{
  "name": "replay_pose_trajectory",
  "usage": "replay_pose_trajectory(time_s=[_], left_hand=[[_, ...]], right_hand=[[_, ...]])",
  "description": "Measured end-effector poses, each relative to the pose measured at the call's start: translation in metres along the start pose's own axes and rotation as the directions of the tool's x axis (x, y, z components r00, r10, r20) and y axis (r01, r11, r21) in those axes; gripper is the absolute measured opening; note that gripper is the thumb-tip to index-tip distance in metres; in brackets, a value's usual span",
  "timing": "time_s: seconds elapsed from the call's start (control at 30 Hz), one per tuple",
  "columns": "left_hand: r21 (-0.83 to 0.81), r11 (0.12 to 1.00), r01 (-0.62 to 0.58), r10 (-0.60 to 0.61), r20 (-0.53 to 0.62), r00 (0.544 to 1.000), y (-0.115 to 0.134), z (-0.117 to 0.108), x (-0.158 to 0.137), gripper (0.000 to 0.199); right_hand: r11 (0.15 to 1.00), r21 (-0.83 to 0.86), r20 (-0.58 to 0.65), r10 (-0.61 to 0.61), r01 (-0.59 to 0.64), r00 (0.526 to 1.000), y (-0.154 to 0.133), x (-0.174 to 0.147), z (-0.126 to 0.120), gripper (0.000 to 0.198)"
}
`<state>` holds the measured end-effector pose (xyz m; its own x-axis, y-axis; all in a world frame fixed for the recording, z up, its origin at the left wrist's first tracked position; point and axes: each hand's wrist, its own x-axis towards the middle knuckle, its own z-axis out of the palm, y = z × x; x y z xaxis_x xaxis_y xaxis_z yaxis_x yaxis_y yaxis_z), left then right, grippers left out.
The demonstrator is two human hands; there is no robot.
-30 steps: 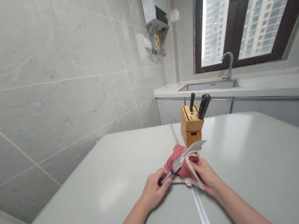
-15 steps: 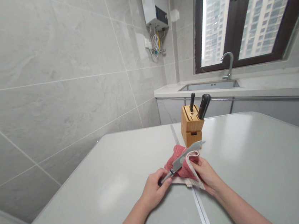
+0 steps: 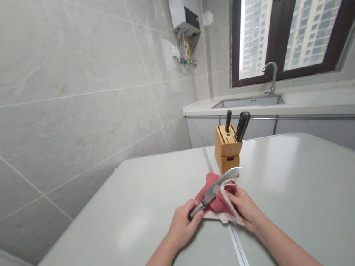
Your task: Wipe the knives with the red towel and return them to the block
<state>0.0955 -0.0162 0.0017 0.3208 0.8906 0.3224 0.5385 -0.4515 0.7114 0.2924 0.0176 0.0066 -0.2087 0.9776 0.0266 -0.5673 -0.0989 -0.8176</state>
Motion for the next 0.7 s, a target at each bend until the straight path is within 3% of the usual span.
replay_pose_trajectory(time_s=[0.7], left_hand=[[0.018, 1.0, -0.013, 0.012, 0.083, 0.996, 0.0026, -0.0011, 0.001, 0.034]], right_hand=[[0.997, 0.066, 0.05, 0.044, -0.047, 0.998, -0.0048, -0.0035, 0.0061, 0.028]])
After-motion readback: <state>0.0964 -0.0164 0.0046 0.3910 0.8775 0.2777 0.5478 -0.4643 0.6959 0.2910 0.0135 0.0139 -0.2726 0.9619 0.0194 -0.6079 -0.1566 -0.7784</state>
